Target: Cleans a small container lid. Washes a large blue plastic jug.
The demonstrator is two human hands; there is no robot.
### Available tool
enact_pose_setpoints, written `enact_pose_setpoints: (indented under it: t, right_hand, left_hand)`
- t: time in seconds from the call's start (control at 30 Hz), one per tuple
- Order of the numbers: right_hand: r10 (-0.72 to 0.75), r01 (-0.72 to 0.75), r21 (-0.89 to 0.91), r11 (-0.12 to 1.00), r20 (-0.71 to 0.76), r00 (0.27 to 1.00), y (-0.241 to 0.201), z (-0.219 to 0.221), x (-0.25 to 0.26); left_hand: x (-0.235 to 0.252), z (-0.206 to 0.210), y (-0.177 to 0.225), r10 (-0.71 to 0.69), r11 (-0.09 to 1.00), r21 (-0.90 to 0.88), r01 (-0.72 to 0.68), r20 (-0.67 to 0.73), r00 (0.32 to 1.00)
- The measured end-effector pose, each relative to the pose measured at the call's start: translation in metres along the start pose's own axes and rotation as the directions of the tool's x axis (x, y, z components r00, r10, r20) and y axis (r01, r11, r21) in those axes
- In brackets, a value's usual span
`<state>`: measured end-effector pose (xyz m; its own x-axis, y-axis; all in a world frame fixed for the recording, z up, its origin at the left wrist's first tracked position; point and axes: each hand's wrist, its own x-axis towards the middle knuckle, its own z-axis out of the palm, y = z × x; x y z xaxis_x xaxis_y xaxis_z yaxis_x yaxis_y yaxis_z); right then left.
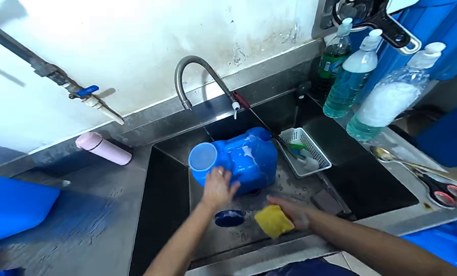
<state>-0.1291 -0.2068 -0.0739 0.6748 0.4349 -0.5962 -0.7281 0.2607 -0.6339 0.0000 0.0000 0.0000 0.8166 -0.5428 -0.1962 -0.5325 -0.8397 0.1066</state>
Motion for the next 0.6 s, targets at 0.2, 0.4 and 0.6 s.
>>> enact_pose_setpoints:
  t: [0.2,0.4,0.6]
  right_hand:
    - [-0.475,0.469,-0.086,0.879,-0.077,0.877,-0.085,-0.016,-0.012]
    - [-0.372,0.394,-0.885,0.250,0.287,0.883,-0.055,0.005,0.077]
    - [0.031,0.010,-0.999,0.042,0.011,0.999,0.016,-0.033,0.179]
  left_hand:
    - [0.075,-0.021,-0.027,-0.315,0.925,-0.222,0.309,0.006,0.949]
    - [0.045,-0.026,-0.032,-0.598,0.374,-0.922,-0.097,-0.320,0.734]
    - [-0.037,-0.029,-0.047,-0.558,-0.005,-0.937,-0.350,-0.288,0.778]
